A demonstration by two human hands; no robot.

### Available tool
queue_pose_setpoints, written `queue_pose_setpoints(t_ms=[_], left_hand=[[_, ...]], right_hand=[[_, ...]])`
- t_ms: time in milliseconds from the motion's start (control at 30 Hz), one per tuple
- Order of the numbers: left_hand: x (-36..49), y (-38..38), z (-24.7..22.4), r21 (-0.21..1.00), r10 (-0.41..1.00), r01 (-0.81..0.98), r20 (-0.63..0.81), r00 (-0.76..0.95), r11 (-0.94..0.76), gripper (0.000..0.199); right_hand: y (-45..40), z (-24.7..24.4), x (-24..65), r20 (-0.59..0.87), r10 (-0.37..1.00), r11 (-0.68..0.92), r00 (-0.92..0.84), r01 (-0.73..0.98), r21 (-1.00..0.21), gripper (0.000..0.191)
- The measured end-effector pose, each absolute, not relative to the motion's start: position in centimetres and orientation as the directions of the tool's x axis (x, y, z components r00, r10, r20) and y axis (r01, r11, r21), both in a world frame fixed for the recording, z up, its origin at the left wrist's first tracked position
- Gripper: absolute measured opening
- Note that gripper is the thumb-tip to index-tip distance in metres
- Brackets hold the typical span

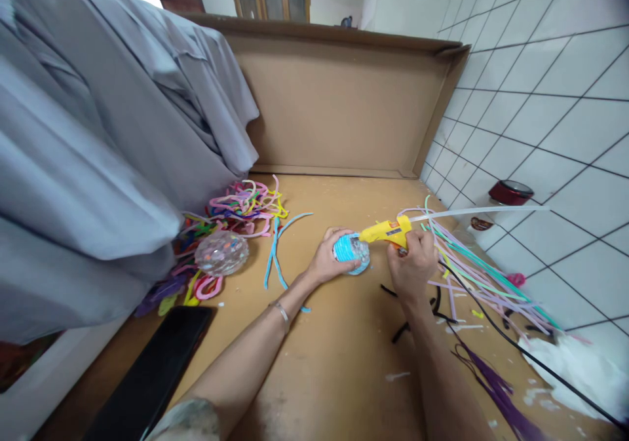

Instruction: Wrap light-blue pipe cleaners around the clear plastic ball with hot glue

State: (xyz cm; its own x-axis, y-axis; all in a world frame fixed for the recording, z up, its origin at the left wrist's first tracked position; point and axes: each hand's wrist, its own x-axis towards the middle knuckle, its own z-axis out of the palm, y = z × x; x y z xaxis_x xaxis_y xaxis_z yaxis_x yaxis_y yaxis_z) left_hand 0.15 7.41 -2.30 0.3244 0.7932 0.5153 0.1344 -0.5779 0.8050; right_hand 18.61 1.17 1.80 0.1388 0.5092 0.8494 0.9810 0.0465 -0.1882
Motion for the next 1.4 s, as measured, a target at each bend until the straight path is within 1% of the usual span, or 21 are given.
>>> queue_pose_setpoints(t_ms=[133,333,533,800,900,1033,1167,1233,1300,1400], left_hand=[[0.1,7.5,-2.4,0.802,0.793,0.142,0.516,0.323,-0.580,0.065],[0.1,7.4,-2.3,0.808,0.800,0.151,0.503,0.328,-0.570,0.067],[0.2,7.4,-2.3,0.808,0.800,0.148,0.505,0.325,-0.570,0.066],[0.2,7.4,-2.2,0.804,0.798,0.157,0.505,0.329,-0.574,0.065],[0.2,7.3,-2.2,0.806,0.799,0.154,0.504,0.327,-0.571,0.065],[0.2,7.3,-2.2,0.809,0.802,0.152,0.501,0.325,-0.567,0.064],[0.1,7.3,-2.2,0.811,0.803,0.149,0.500,0.325,-0.566,0.065],[0.0,7.3,-2.3,0.811,0.804,0.153,0.499,0.324,-0.564,0.066],[0.0,7.4,-2.4,0.811,0.807,0.161,0.495,0.324,-0.562,0.066],[0.0,7.6,-2.7,0.809,0.806,0.164,0.496,0.325,-0.564,0.067]], right_hand=[[1.2,1.7,18.5,0.853,0.506,0.052,0.129,0.982,-0.179,0.010],[1.2,1.8,18.8,0.838,0.528,0.082,0.136,0.974,-0.210,0.012],[1.1,1.8,18.7,0.817,0.548,0.042,0.182,0.969,-0.244,0.011],[1.1,1.9,18.5,0.808,0.561,0.041,0.177,0.970,-0.241,0.014],[1.1,1.8,18.6,0.807,0.557,0.031,0.193,0.967,-0.253,0.012],[1.4,1.4,18.9,0.793,0.564,0.051,0.232,0.948,-0.313,0.011],[2.0,0.7,19.2,0.754,0.597,0.076,0.274,0.917,-0.392,0.015],[2.4,0.3,19.5,0.739,0.577,0.037,0.347,0.893,-0.449,0.021],[2.8,-0.2,19.9,0.727,0.529,-0.036,0.438,0.867,-0.496,0.029],[3.3,-1.2,20.8,0.723,0.470,-0.120,0.506,0.848,-0.516,0.037]])
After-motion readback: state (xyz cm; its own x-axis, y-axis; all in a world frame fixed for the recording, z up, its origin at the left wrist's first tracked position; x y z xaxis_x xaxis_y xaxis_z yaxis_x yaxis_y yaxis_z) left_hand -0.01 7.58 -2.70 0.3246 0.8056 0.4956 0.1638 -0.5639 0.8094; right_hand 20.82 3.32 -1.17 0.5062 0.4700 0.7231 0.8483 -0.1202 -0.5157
